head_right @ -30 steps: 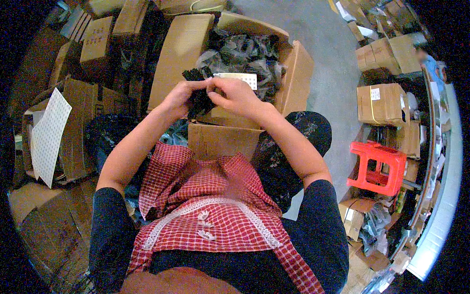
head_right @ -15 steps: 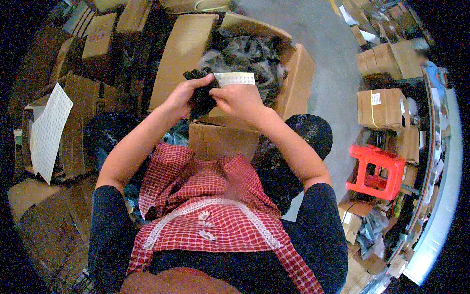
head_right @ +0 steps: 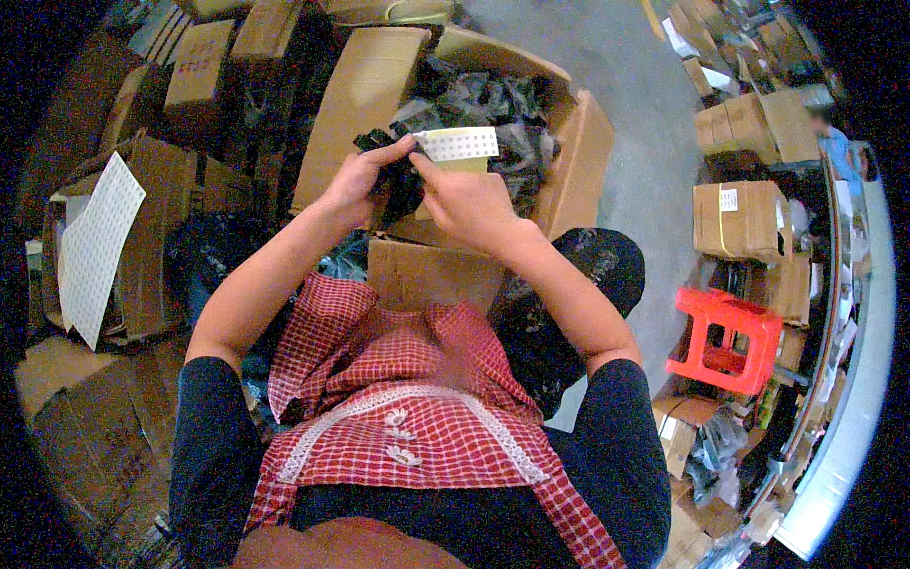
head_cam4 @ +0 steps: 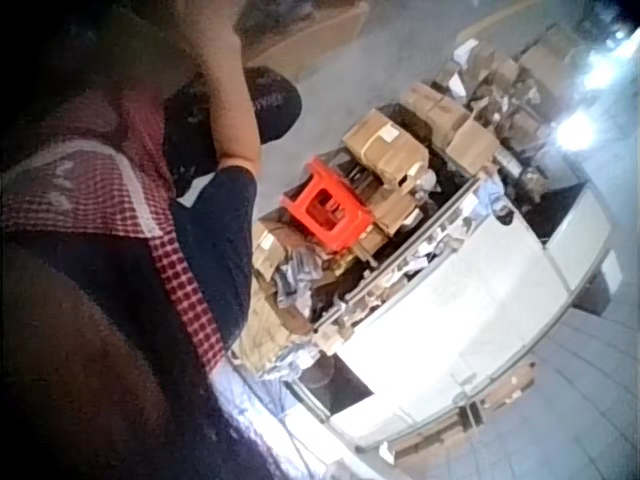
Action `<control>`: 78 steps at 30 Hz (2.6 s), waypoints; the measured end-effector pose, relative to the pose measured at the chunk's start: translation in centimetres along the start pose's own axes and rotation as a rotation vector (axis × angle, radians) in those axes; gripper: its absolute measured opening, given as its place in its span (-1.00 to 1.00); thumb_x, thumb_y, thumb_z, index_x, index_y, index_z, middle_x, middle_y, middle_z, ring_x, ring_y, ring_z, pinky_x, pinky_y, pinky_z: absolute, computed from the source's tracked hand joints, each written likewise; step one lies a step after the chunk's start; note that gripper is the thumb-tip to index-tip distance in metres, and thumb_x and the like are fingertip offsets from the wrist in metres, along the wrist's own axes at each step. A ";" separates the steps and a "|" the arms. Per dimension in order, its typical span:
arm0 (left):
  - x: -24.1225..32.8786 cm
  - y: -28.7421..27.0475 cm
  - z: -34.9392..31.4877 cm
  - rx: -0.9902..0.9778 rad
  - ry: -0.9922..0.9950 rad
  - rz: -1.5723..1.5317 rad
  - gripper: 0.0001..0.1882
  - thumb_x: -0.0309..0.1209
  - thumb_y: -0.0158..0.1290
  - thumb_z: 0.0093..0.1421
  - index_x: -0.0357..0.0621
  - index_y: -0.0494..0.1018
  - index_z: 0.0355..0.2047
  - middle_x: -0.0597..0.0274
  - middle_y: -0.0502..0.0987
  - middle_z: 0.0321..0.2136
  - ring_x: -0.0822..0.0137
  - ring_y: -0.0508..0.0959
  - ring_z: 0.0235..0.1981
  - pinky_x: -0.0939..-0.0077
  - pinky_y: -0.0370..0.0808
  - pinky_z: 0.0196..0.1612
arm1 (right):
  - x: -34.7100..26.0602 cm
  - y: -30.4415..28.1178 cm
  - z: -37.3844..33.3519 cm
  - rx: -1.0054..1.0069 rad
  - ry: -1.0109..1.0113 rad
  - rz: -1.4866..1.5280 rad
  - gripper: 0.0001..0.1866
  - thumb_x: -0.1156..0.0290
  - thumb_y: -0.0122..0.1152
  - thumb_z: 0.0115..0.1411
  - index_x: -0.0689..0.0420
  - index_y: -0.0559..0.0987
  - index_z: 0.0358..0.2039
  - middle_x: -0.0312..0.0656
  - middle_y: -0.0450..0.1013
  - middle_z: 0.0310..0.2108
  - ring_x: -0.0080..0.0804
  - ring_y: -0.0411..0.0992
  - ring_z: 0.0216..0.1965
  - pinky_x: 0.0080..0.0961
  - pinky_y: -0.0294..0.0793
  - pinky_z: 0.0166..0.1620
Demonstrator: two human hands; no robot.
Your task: The person picks up plastic parts from a box, applies a label to one part, and places the parts into a clear plastic bag.
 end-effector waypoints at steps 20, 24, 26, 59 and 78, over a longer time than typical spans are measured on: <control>0.3 0.7 -1.1 0.056 0.118 0.127 -0.73 -0.37 0.24 0.13 -0.25 0.49 -0.23 0.19 0.56 -0.37 0.31 0.58 -0.40 0.40 0.55 -0.35 | 0.3 1.5 -0.7 -0.287 0.228 0.123 -0.44 0.28 0.04 0.09 0.16 0.34 0.13 0.19 0.50 -0.45 0.16 0.50 -0.38 0.04 0.48 -0.30; -0.1 0.6 -0.9 0.021 0.118 0.050 -0.74 -0.39 0.22 0.14 -0.27 0.49 -0.23 0.17 0.56 -0.34 0.29 0.58 -0.39 0.35 0.57 -0.32 | 0.0 1.5 -0.9 -0.376 0.176 0.204 -0.47 0.27 0.05 0.08 0.16 0.40 0.09 0.15 0.51 -0.43 0.12 0.51 -0.36 0.02 0.49 -0.29; -0.3 0.7 -0.9 0.024 0.091 0.050 -0.74 -0.41 0.22 0.14 -0.28 0.48 -0.22 0.16 0.56 -0.34 0.26 0.59 -0.37 0.31 0.58 -0.30 | 0.3 1.3 -1.0 -0.373 0.127 0.230 -0.51 0.27 0.06 0.09 0.12 0.46 0.05 0.11 0.52 -0.42 0.11 0.51 -0.36 -0.01 0.50 -0.29; -0.9 1.2 -1.3 -0.085 -0.073 0.334 -0.68 -0.13 0.20 0.16 -0.18 0.56 -0.38 0.24 0.58 -0.45 0.41 0.56 -0.45 0.53 0.46 -0.45 | -1.0 -0.6 0.5 0.013 -0.110 0.385 -0.77 0.53 0.21 0.10 0.13 0.44 -0.21 -0.22 0.41 -0.46 -0.47 0.40 -0.53 -0.52 0.40 -0.44; -0.6 0.1 -0.1 -0.008 -0.023 0.119 -0.58 -0.17 0.31 0.07 -0.20 0.48 -0.22 0.16 0.56 -0.37 0.26 0.58 -0.37 0.33 0.54 -0.39 | -1.4 -0.8 -0.9 0.062 -0.010 0.261 -0.63 0.63 0.06 0.09 0.11 0.45 -0.06 -0.02 0.51 -0.36 -0.09 0.55 -0.35 -0.29 0.52 -0.31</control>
Point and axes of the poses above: each hand's wrist, its own z-axis towards the middle knuckle, its own y-axis out of the palm, x = y × z, the point moved 6 cm from there along z, towards the middle knuckle
